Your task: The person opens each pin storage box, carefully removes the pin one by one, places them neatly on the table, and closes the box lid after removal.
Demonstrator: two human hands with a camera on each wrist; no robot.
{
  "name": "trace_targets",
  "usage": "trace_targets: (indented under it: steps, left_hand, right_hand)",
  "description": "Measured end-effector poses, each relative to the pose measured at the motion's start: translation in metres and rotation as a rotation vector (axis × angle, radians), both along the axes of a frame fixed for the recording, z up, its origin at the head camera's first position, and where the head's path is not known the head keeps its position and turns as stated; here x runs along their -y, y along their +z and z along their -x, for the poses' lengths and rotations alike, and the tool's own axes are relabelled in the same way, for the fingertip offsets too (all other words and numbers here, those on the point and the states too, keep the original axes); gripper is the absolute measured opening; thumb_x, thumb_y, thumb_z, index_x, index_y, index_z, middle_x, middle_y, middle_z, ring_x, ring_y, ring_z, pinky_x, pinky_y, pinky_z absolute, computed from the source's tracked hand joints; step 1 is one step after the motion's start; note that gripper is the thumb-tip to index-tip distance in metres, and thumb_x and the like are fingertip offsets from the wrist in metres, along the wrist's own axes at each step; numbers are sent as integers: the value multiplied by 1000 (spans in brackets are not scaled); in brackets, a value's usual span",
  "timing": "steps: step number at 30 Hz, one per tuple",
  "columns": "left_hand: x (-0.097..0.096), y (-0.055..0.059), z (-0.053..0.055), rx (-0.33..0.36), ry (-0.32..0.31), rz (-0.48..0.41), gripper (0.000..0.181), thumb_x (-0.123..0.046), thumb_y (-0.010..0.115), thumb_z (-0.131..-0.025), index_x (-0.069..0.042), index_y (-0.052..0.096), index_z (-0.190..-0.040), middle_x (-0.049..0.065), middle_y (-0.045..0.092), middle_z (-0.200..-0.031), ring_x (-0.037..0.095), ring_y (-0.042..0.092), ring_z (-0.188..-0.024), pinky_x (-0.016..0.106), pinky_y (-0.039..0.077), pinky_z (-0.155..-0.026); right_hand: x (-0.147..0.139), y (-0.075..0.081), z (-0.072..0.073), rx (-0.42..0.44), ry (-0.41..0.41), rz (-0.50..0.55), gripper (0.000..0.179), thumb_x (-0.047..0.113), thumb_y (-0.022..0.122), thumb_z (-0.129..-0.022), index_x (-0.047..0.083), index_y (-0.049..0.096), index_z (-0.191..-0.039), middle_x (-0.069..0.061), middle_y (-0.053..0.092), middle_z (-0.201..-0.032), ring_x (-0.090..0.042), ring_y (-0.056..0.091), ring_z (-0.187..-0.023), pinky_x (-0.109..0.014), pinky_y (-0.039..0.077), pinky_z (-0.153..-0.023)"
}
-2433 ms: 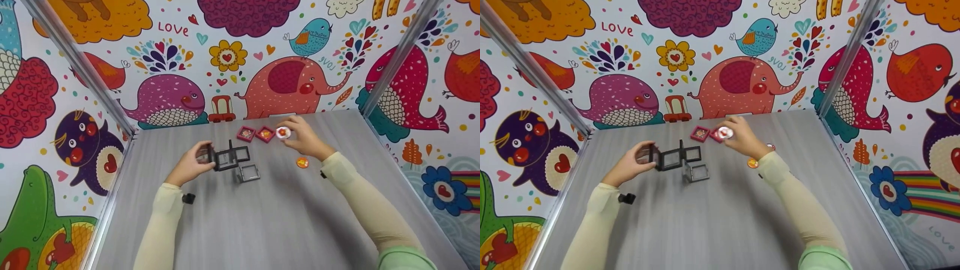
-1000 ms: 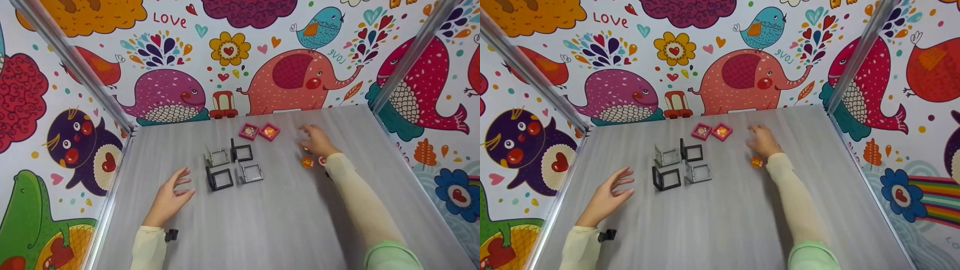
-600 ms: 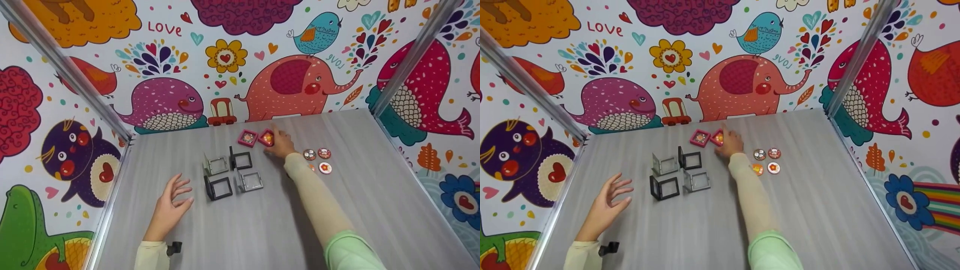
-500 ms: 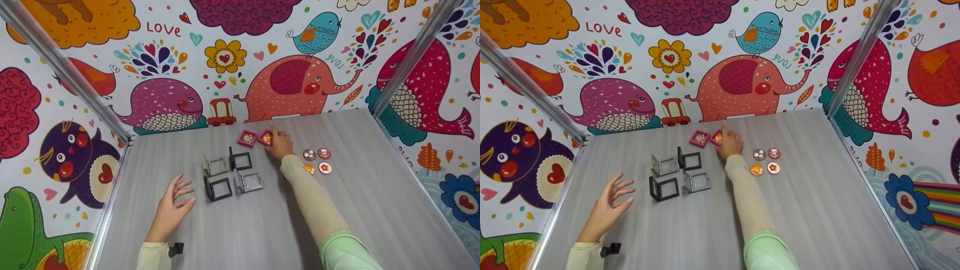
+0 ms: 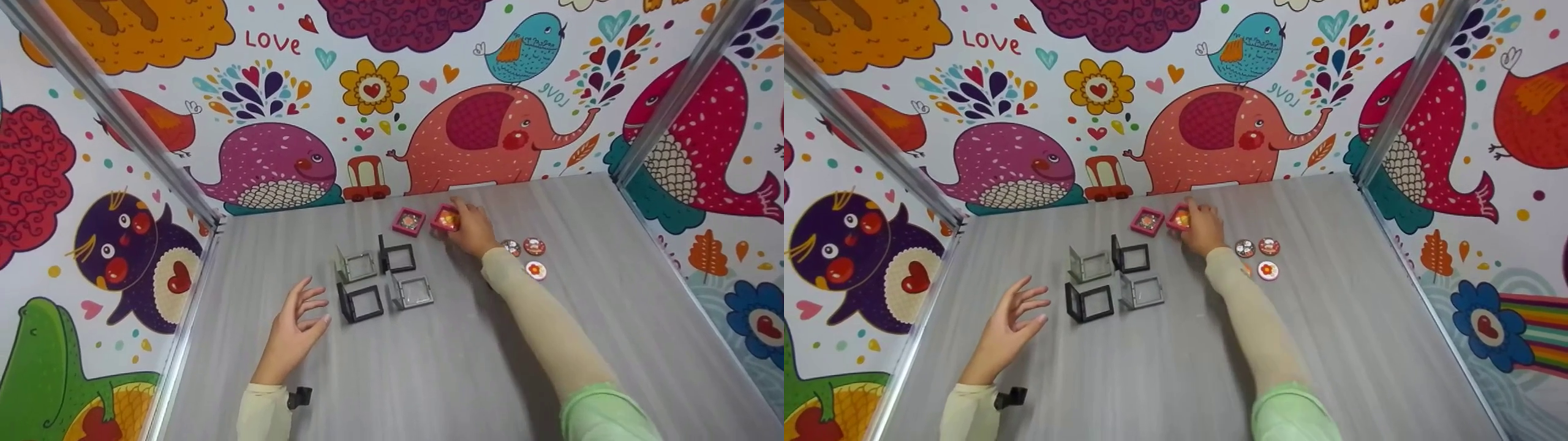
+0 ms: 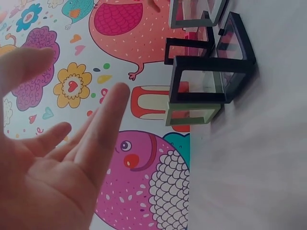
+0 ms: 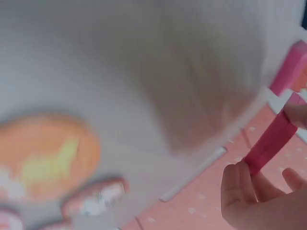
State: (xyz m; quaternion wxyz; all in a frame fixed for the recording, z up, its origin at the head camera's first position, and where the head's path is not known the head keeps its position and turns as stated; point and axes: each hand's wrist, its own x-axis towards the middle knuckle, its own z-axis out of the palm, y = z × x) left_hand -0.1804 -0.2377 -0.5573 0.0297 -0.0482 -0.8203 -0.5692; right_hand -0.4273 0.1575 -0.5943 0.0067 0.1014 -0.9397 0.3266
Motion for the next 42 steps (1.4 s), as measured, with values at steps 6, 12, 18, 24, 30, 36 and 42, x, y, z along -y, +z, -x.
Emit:
trace_targets:
  steps: [6,12,18,24,30,36,42]
  left_hand:
    - [-9,-3,5,-33,-12,-30,83,-8,78,-102,-23,33,-170,7,57,-155,23,63,-132,37,60,-97]
    - [-22,-2,13,-46,-37,-59,77,-9,77,-103,-19,37,-168,9,61,-148,24,64,-127,34,60,-95]
    - [-55,51,44,-192,-113,126,54,-8,75,-103,-6,55,-154,11,68,-128,22,67,-114,36,60,-92]
    - [-118,107,86,-347,-315,656,70,-40,81,-100,-8,54,-156,9,62,-141,24,58,-127,43,56,-105]
    - [-159,121,117,-245,-468,850,93,-59,81,-93,-12,43,-164,10,50,-157,26,49,-139,45,51,-112]
    - [-169,124,131,-233,-535,816,84,-48,85,-93,-8,50,-157,11,58,-143,24,55,-127,39,53,-110]
    - [-169,131,136,-151,-508,675,76,-40,89,-92,-12,55,-154,5,56,-132,18,59,-120,36,58,-102]
  right_hand:
    - [-22,33,-30,40,131,-16,84,11,90,-91,17,47,-162,-15,55,-156,-38,46,-144,-58,42,-119]
    - [-43,58,-63,97,169,-58,89,17,92,-90,29,45,-164,-9,50,-161,-35,42,-149,-58,43,-117]
    - [-37,92,-78,85,249,-20,92,16,94,-88,29,43,-164,-10,51,-157,-35,47,-144,-57,52,-109]
    - [-17,117,-92,-26,374,52,95,15,94,-87,29,43,-165,-10,54,-153,-32,55,-135,-49,58,-103]
    - [-2,123,-102,-131,532,98,101,12,94,-88,23,35,-169,-5,53,-157,-24,57,-136,-40,57,-104]
    - [-5,119,-103,-40,563,382,97,7,88,-92,20,31,-170,-7,48,-163,-29,55,-142,-42,54,-109]
    - [-8,98,-103,466,381,1099,57,20,53,-114,21,34,-168,-19,41,-165,-41,52,-143,-54,49,-113]
